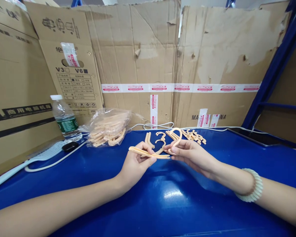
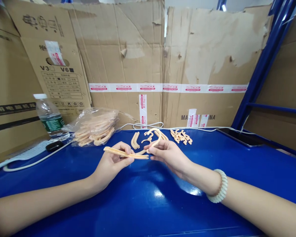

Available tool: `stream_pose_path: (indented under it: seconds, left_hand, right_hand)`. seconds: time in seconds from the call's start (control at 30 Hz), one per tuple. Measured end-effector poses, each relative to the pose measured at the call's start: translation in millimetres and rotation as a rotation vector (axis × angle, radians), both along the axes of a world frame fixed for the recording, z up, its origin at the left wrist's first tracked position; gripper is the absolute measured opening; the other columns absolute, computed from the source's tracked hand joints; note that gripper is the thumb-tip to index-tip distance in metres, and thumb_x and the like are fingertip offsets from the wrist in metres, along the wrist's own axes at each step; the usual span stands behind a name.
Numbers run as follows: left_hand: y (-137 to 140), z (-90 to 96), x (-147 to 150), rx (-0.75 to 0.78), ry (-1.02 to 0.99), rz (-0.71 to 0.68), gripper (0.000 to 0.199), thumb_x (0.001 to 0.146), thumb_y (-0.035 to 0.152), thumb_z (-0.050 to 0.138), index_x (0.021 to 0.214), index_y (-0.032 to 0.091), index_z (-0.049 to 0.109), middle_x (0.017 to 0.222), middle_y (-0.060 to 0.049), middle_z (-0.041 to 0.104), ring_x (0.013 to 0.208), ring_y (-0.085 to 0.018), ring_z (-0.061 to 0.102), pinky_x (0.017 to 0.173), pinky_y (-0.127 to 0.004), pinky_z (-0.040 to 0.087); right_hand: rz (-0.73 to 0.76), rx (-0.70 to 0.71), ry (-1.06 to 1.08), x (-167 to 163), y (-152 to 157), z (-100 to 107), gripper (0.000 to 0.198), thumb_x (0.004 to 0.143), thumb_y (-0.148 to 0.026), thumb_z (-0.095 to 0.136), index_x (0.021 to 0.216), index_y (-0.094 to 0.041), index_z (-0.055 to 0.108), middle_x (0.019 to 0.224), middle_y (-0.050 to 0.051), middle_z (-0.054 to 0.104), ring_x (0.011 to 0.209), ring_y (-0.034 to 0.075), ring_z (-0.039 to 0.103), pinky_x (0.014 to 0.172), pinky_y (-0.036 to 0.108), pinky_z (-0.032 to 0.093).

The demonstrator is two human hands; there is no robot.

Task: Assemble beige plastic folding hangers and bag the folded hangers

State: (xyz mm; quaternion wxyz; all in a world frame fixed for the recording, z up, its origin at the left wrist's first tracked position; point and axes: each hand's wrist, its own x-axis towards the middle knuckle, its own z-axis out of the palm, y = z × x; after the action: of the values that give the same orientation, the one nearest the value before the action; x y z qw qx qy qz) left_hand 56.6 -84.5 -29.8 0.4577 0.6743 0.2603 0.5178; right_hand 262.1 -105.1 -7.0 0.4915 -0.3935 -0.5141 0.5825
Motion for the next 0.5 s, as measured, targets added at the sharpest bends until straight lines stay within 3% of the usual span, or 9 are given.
stream_pose_path:
  seconds: [0.3,0.5]
  left_hand:
    - [-0.8,-0.1,-0.4,0.039,0.04,-0.022,0.018,0.073,0.018,0.069,0.071,0.017,0.052,0.073,0.003,0.051,0.07,-0.012,0.05,0.064,-0.023,0.041]
    - [-1.4,-0.1,-1.5,0.075,0.058,-0.043,0.016,0.076,0.016,0.067,0.071,0.018,0.052,0.074,0.003,0.051,0.07,-0.011,0.05,0.066,-0.024,0.042]
  right_hand:
    - [0.194,-0.099,-0.119,9.1,0.6,8.4,0.03,0.069,-0.033,0.081,0.081,-0.012,0.065,0.092,0.008,0.071,0.085,0.016,0.07,0.072,0.024,0.058]
    - [0.192,-0.157,-0.105,4.3,-2.2,6.2,0.027,0.076,-0.03,0.077,0.082,-0.012,0.057,0.08,0.009,0.072,0.073,0.017,0.073,0.069,0.024,0.059]
